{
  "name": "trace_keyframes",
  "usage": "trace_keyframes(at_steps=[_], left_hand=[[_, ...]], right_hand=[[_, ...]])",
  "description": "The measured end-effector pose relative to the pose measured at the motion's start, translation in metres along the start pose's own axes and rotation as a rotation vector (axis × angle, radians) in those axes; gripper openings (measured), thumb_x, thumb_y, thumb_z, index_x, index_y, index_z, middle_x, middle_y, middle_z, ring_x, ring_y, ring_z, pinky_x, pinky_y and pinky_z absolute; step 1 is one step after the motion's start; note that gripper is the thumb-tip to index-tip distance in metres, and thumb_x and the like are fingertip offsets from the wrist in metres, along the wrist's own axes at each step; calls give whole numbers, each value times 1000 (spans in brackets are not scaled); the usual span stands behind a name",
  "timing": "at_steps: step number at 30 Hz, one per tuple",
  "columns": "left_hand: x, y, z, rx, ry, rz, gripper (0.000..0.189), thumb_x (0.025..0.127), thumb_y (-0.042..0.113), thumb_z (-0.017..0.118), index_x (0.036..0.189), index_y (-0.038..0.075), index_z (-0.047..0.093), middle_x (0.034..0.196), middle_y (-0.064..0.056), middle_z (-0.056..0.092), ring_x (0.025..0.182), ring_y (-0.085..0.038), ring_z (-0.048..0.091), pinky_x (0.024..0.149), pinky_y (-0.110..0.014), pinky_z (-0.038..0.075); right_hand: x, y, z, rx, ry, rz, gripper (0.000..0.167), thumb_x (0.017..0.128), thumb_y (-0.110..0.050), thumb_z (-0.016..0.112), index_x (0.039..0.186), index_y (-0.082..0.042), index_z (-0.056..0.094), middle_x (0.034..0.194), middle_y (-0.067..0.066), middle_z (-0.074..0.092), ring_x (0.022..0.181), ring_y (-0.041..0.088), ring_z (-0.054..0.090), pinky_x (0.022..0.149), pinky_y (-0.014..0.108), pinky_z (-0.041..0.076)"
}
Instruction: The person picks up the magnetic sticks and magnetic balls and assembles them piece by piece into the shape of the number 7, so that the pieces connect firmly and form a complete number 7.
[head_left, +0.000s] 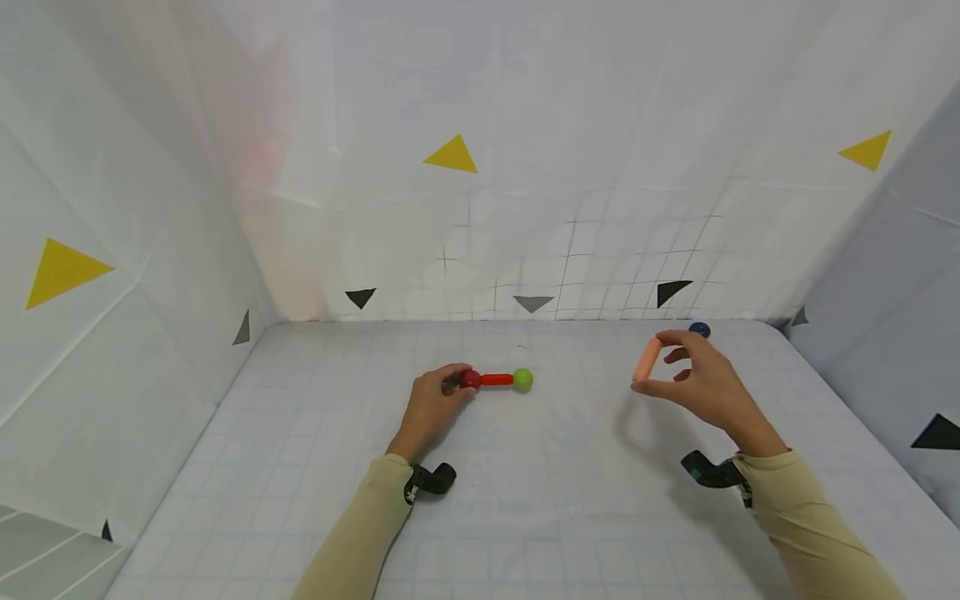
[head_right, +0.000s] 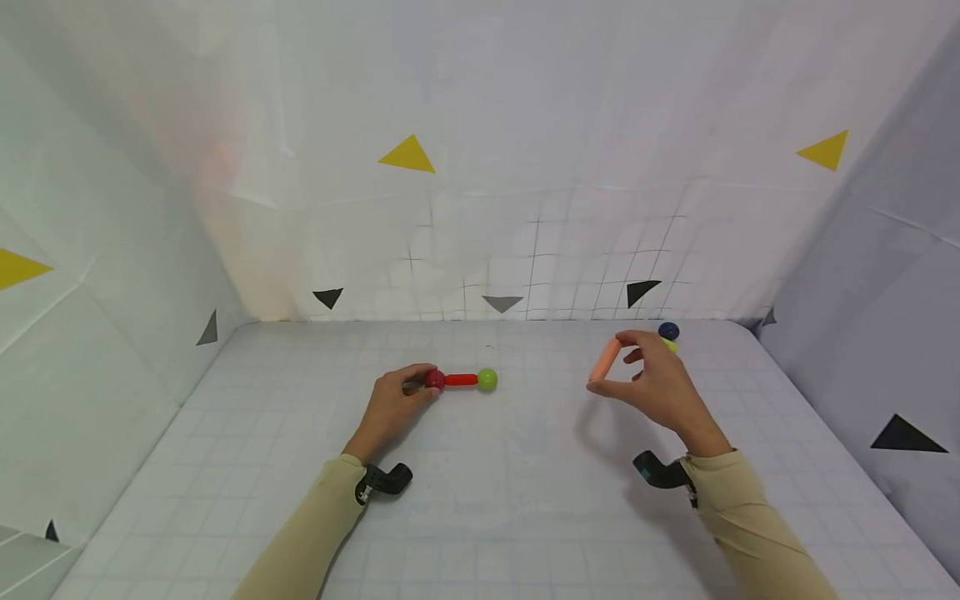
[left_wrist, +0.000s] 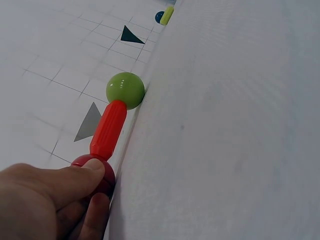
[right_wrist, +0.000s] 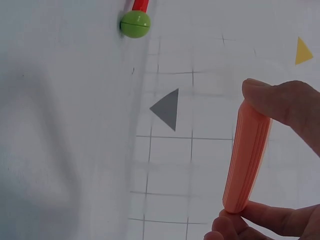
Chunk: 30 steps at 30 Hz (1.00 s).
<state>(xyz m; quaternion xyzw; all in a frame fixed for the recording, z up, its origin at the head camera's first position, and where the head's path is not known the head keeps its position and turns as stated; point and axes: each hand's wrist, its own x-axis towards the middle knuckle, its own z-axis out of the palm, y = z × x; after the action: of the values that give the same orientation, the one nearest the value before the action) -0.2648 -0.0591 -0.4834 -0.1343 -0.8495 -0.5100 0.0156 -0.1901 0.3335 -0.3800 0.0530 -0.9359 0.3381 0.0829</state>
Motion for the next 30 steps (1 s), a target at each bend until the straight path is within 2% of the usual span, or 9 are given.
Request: trace_keyframes(at_steps=[11,18,30], left_hand=[[-1,2,0,-4,-1,-22,39,95,13,79,133,11,71,120,0,71,110,-19,64,96,-38,54],[-2,4,-1,3,1,-23,40,95,13,79,134,11,70,120,0,71,108,-19,64,95,-39,54],[0,1,0,4,-2,-12,42,95,12,78,136,11,70,122,-1,71,108,-19,64,95,-38,53]], right_hand=[[-1,-9,8,0,-1,-5,93,80,-44,91,146,3,46,139,22,51,113,40,56,87,57,54],[1,-18,14,26,-4,-34,93,79,-41,93,145,5,47,139,22,50,109,38,57,89,55,53],[4,-29,30,57,-39,-98,89,77,-31,96,144,3,49,139,19,53,116,37,56,88,52,54]])
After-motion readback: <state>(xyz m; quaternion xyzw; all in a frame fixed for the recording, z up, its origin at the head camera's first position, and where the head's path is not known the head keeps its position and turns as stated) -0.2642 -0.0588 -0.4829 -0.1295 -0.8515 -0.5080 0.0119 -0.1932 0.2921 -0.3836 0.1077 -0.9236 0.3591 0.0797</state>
